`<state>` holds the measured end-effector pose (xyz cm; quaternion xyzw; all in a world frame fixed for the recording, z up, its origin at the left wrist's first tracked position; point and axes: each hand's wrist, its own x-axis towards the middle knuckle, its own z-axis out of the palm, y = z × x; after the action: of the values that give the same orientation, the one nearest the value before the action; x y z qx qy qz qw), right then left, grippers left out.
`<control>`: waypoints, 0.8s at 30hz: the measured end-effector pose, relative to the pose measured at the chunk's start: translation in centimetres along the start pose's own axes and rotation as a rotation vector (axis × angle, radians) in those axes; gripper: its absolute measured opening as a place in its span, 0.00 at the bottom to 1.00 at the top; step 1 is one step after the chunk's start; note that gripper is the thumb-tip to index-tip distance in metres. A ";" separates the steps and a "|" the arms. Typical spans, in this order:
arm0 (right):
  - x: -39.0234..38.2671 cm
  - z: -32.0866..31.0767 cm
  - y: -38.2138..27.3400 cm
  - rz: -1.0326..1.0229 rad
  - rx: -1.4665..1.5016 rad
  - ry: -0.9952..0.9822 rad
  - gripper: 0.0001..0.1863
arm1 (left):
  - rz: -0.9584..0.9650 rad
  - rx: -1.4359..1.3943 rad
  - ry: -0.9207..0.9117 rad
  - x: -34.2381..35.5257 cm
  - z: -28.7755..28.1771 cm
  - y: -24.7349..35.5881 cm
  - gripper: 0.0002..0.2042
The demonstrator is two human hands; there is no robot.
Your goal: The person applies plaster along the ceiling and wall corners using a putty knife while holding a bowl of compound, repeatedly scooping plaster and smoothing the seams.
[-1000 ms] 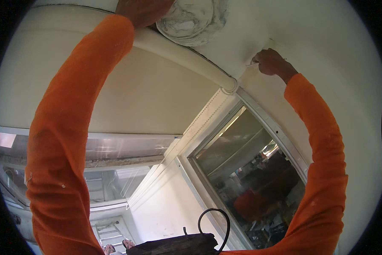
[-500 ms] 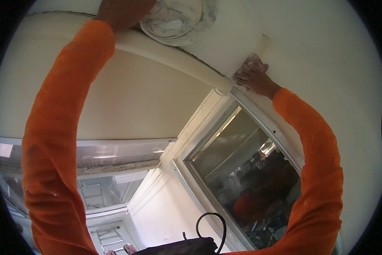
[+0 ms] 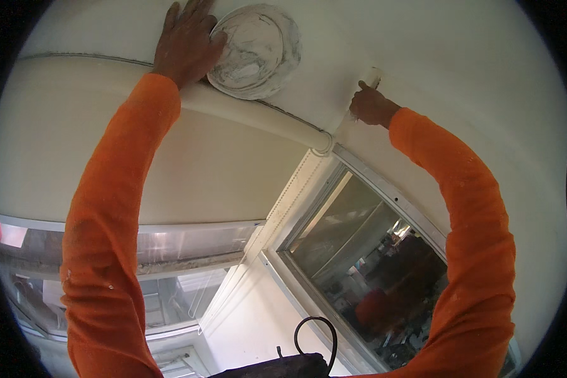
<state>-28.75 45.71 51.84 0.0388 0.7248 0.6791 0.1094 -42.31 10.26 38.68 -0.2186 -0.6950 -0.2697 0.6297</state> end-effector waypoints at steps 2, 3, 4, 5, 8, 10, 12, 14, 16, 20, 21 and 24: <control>-0.6 4.4 0.3 0.004 -0.029 0.185 0.13 | 0.007 -0.004 -0.004 0.4 -0.1 0.3 0.22; -0.7 5.6 -0.3 -0.007 -0.056 0.375 0.12 | 0.008 -0.001 -0.020 0.3 0.0 0.2 0.22; -0.5 6.7 -1.2 -0.006 -0.058 0.375 0.12 | 0.008 -0.001 -0.018 0.3 0.2 0.1 0.22; -0.3 7.7 -2.4 0.003 0.028 0.531 0.12 | 0.027 0.007 0.016 0.1 0.5 -0.1 0.22; 0.3 9.3 -4.7 -0.024 0.018 0.745 0.12 | 0.064 0.006 0.093 -0.1 0.7 0.0 0.21; 0.2 9.9 -5.7 -0.067 -0.073 0.800 0.11 | 0.082 -0.008 0.127 -0.1 0.5 0.4 0.21; 0.3 8.3 -6.7 0.056 -0.098 0.671 0.11 | 0.038 -0.006 0.037 -0.3 -0.2 0.4 0.21; 0.6 7.8 -7.1 0.129 -0.139 0.483 0.12 | 0.041 -0.004 0.038 -0.4 -0.1 0.3 0.21; 1.1 8.6 -6.9 0.206 -0.183 0.295 0.12 | 0.044 -0.004 0.044 -0.3 0.3 0.1 0.21; 2.0 9.3 -2.1 0.451 -0.554 0.374 0.12 | 0.054 0.014 0.059 0.3 1.1 0.1 0.21; 1.3 7.6 -0.9 0.431 -0.490 0.274 0.13 | 0.036 -0.002 0.019 0.1 0.8 0.1 0.21; 1.2 4.0 -0.9 0.402 -0.080 0.313 0.09 | 0.062 0.039 0.062 -0.6 0.7 -0.2 0.22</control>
<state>-28.94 49.80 50.58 0.0721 0.6832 0.7131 -0.1397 -42.93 10.56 38.03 -0.2191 -0.6731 -0.2432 0.6631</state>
